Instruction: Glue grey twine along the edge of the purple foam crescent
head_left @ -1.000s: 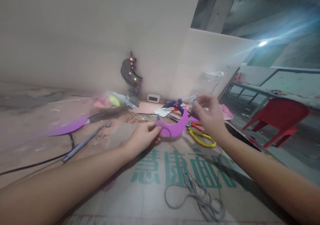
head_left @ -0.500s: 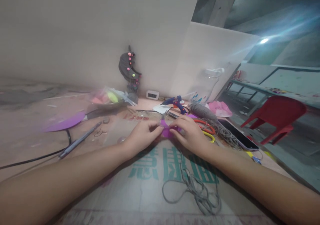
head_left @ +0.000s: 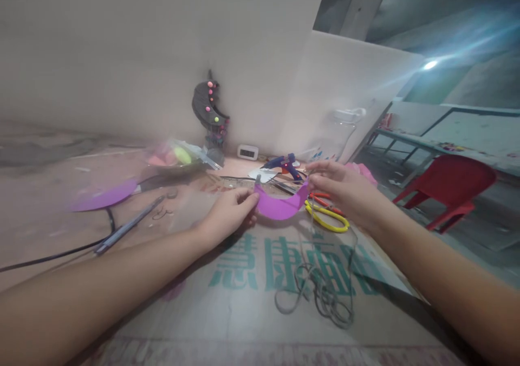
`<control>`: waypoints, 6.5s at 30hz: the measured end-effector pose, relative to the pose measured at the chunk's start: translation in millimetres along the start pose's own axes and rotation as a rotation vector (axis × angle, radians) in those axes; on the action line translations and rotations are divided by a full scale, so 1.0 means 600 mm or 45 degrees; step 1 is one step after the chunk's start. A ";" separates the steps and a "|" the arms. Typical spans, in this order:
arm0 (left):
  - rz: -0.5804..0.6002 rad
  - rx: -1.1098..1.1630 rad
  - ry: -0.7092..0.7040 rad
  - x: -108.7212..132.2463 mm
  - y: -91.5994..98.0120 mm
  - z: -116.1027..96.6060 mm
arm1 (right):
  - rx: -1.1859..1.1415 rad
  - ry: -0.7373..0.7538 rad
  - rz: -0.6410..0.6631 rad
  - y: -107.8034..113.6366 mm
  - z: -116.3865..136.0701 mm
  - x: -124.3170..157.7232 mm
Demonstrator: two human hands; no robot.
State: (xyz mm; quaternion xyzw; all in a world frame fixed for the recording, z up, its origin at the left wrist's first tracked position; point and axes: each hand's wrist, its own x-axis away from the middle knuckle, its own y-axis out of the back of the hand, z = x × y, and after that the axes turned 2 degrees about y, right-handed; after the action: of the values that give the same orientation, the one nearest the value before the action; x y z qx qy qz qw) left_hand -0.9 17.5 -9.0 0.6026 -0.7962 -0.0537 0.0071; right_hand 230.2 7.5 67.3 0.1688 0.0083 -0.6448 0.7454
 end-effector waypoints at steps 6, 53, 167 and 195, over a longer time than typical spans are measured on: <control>-0.023 0.034 0.017 0.000 0.002 -0.002 | -0.124 -0.256 0.196 0.045 0.022 -0.011; 0.346 -0.388 -0.251 0.019 -0.001 -0.002 | -0.295 -0.273 0.305 -0.078 -0.100 0.012; 0.077 -0.174 -0.145 0.013 0.001 -0.008 | 0.089 -0.128 0.395 -0.086 -0.080 0.024; -0.084 -0.231 -0.165 -0.001 0.009 -0.002 | 0.086 -0.151 0.415 -0.085 -0.088 0.024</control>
State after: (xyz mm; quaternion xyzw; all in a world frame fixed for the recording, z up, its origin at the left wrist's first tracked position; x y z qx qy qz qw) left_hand -5.7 19.2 -7.1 0.6205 -0.7667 -0.1646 0.0086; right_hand 194.3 1.7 2.1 0.1544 -0.0850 -0.5241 0.8332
